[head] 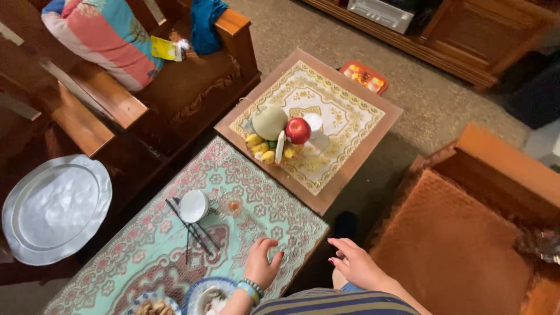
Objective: Sorting small food items from a plate into a bowl by hand
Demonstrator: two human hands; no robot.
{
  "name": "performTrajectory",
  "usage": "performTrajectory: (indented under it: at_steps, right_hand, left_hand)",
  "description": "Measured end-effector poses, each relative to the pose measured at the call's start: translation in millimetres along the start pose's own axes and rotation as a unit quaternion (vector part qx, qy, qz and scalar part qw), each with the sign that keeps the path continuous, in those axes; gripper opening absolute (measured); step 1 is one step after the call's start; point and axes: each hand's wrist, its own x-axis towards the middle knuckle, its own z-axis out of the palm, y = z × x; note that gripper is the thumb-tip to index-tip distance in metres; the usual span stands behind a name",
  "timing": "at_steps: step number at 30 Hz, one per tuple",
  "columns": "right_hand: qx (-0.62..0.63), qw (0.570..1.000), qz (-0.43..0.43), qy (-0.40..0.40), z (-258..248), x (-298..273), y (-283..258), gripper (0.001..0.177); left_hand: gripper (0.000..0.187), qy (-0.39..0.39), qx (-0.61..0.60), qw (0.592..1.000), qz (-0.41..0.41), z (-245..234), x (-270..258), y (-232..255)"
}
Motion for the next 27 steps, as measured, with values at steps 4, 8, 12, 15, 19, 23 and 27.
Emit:
performTrajectory:
  at_steps: [4,8,12,15,19,23,27]
  right_hand:
    - [-0.006,0.999,-0.035,0.006,-60.6,56.1,9.2,0.06]
    - [-0.076,0.972,-0.218,0.037,-130.9,114.7,36.5,0.067]
    - [-0.116,0.958,-0.263,0.01,-225.7,157.9,32.9,0.067]
    - [-0.112,0.966,-0.234,0.022,-284.4,174.5,38.5,0.064]
    - [-0.068,0.982,-0.167,0.051,-330.0,186.3,76.5,0.061]
    - [-0.097,0.973,-0.169,0.121,-351.8,186.3,92.0,0.066]
    - [-0.151,0.946,-0.239,0.156,-382.6,199.1,84.2,0.066]
  left_hand:
    - [0.029,0.046,0.018,0.999,0.01,42.4,60.6,20.3]
    - [0.029,0.14,-0.001,0.99,0.03,83.6,129.8,71.7]
    - [0.027,0.156,-0.03,0.986,0.041,120.6,213.4,136.7]
    - [0.029,0.116,-0.031,0.993,0.007,136.6,259.0,180.4]
    - [0.025,0.112,-0.04,0.993,0.028,154.4,301.5,214.8]
    - [0.045,0.073,-0.005,0.996,0.04,169.7,332.5,226.9]
    - [0.07,0.049,0.005,0.994,0.096,182.9,377.3,256.0]
